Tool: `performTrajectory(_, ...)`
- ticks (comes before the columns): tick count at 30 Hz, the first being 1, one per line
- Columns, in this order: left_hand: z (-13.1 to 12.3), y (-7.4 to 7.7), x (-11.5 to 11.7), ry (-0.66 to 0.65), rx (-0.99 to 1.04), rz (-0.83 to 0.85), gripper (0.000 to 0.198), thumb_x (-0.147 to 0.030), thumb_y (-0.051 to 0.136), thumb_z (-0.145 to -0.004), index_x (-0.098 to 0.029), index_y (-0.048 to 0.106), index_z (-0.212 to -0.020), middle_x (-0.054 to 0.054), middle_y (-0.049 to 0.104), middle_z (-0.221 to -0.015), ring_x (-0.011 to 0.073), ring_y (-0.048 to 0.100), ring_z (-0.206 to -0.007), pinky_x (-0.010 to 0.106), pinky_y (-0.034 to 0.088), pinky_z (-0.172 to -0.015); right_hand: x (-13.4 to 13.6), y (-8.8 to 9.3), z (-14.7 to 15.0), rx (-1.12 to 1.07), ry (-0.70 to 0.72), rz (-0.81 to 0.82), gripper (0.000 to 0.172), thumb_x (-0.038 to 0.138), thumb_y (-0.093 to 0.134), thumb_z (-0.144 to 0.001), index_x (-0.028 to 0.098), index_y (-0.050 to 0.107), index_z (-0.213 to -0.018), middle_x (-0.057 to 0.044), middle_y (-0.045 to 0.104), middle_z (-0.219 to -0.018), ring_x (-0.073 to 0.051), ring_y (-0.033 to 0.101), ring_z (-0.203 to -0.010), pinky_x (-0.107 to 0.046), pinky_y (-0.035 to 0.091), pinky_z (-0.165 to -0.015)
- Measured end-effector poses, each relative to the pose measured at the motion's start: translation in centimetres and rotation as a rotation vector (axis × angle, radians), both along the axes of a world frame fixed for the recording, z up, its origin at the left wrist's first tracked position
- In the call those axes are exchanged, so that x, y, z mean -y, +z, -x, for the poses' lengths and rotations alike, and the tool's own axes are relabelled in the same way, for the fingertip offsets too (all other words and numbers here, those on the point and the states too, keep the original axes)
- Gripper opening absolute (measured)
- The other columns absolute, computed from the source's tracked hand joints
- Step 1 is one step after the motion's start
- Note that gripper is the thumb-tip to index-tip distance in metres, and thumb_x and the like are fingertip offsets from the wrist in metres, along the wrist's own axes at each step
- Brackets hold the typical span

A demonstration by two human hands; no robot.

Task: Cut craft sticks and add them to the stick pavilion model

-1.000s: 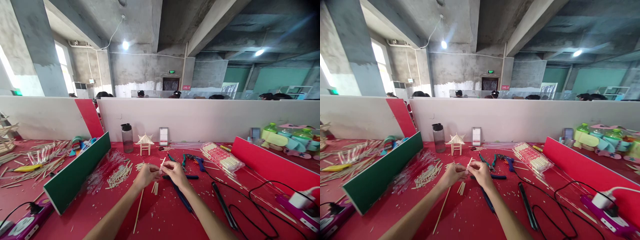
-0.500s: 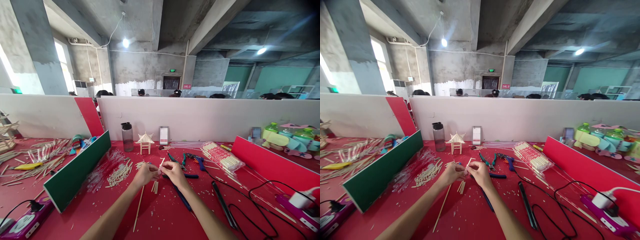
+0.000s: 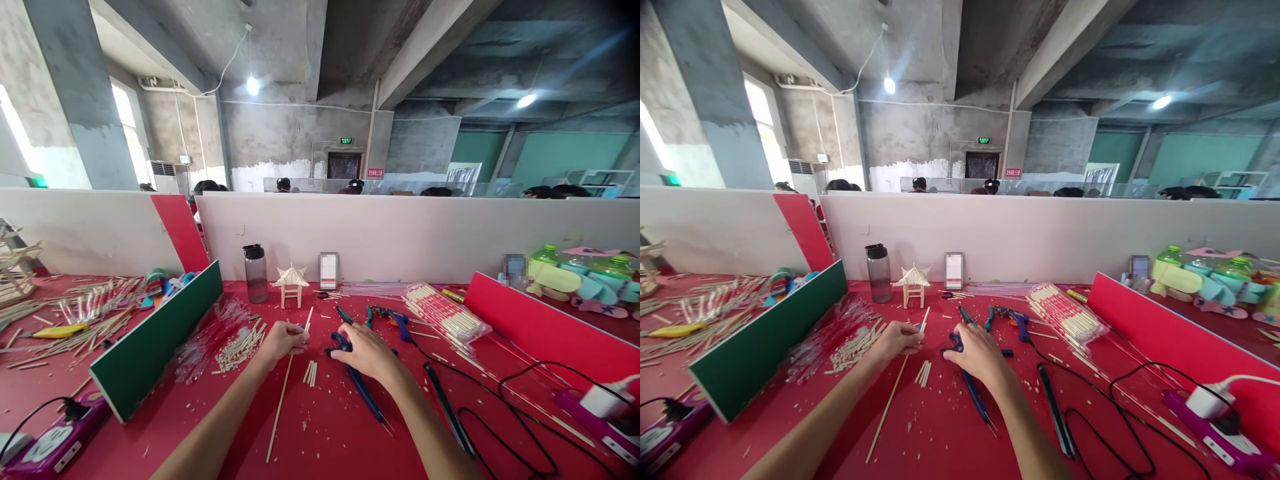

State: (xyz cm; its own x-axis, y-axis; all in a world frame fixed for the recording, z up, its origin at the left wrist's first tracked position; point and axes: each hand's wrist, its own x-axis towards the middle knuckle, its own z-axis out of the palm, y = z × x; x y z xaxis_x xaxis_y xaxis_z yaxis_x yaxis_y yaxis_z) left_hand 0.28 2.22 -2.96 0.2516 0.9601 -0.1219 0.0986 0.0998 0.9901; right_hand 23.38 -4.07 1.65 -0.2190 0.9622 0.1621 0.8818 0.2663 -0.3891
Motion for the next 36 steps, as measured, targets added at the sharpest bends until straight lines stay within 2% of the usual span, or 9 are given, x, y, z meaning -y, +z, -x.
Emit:
performTrajectory(5, 0.3, -0.6, -0.3, 0.013, 0.027, 0.008, 0.042, -0.046, 0.088, -0.055, -0.013, 0.071, -0.074, 0.003, 0.071, -0.068, 0.0153, 0.068, -0.064, 0.026, 0.056, -0.067, 1.7, 0.5, -0.5, 0.297, -0.099, 0.332, 0.096, 0.059, 0.077, -0.06, 0.013, 0.047, -0.138, -0.024, 0.044, -0.143, -0.043, 0.035, -0.136, -0.057, 0.029, -0.107)
performTrajectory(9, 0.3, -0.9, -0.5, 0.008, 0.034, 0.009, 0.045, -0.047, 0.089, -0.051, -0.013, 0.07, -0.073, 0.002, 0.071, -0.069, 0.0146, 0.068, -0.064, 0.024, 0.056, -0.065, 1.6, 0.1, -0.5, 0.341, -0.154, 0.361, 0.111, 0.057, 0.078, -0.057, 0.01, 0.034, -0.148, -0.026, 0.028, -0.153, -0.044, 0.025, -0.141, -0.058, 0.025, -0.109)
performTrajectory(15, 0.4, -1.2, -0.9, -0.006, 0.028, 0.002, 0.045, -0.046, 0.09, -0.051, -0.013, 0.07, -0.073, 0.002, 0.07, -0.068, 0.015, 0.068, -0.064, 0.025, 0.056, -0.065, 0.3, -1.4, -1.2, 0.328, -0.133, 0.281, 0.106, 0.06, 0.077, -0.057, 0.011, 0.04, -0.144, -0.024, 0.023, -0.155, -0.043, 0.021, -0.142, -0.062, 0.022, -0.108)
performTrajectory(20, 0.4, -0.7, -0.6, -0.013, 0.019, 0.001, 0.045, -0.047, 0.089, -0.052, -0.012, 0.07, -0.073, 0.002, 0.07, -0.067, 0.0152, 0.068, -0.064, 0.026, 0.056, -0.068, -0.6, -2.3, -1.1, 0.318, -0.112, 0.166, 0.06, 0.048, 0.067, -0.074, 0.012, 0.06, -0.123, -0.024, 0.048, -0.137, -0.042, 0.039, -0.13, -0.057, 0.028, -0.104)
performTrajectory(24, 0.4, 0.1, -0.2, -0.009, 0.003, 0.005, 0.043, -0.045, 0.089, -0.055, -0.011, 0.07, -0.073, 0.004, 0.071, -0.068, 0.0171, 0.069, -0.067, 0.027, 0.056, -0.069, -0.7, -2.0, -1.1, 0.275, -0.107, 0.101, 0.046, 0.041, 0.064, -0.078, 0.013, 0.062, -0.115, -0.022, 0.054, -0.129, -0.041, 0.044, -0.125, -0.052, 0.033, -0.101)
performTrajectory(28, 0.4, 1.0, 0.3, -0.023, -0.006, 0.011, 0.043, -0.047, 0.088, -0.054, -0.012, 0.071, -0.073, 0.003, 0.071, -0.067, 0.0167, 0.068, -0.067, 0.027, 0.055, -0.07, -0.3, -0.8, -1.1, 0.03, -0.074, 0.097, 0.042, 0.047, 0.052, -0.088, 0.015, 0.057, -0.115, -0.02, 0.055, -0.125, -0.034, 0.053, -0.117, -0.042, 0.04, -0.094)
performTrajectory(31, 0.6, 1.8, 0.6, -0.058, -0.012, 0.024, 0.044, -0.048, 0.088, -0.053, -0.012, 0.072, -0.072, 0.003, 0.07, -0.065, 0.0161, 0.068, -0.066, 0.027, 0.055, -0.07, -0.4, -0.3, -1.0, -0.236, 0.046, 0.161, 0.037, 0.05, 0.041, -0.094, 0.018, 0.057, -0.108, -0.013, 0.064, -0.112, -0.027, 0.061, -0.105, -0.036, 0.043, -0.088)
performTrajectory(34, 1.3, 2.5, 0.9, -0.124, -0.019, 0.028, 0.044, -0.048, 0.088, -0.054, -0.011, 0.073, -0.073, 0.005, 0.071, -0.069, 0.0152, 0.067, -0.066, 0.026, 0.055, -0.07, -1.0, -0.6, -1.0, -0.429, 0.179, 0.251, 0.037, 0.05, 0.037, -0.096, 0.019, 0.058, -0.095, -0.006, 0.069, -0.091, -0.022, 0.065, -0.086, -0.033, 0.045, -0.079)
performTrajectory(36, 1.8, 3.0, 1.0, -0.159, -0.023, 0.031, 0.043, -0.047, 0.087, -0.057, -0.011, 0.073, -0.075, 0.006, 0.072, -0.073, 0.0148, 0.068, -0.067, 0.025, 0.055, -0.071, -1.4, -1.1, -1.2, -0.493, 0.217, 0.263, 0.036, 0.05, 0.042, -0.095, 0.019, 0.059, -0.092, -0.005, 0.069, -0.089, -0.02, 0.065, -0.08, -0.031, 0.046, -0.074)
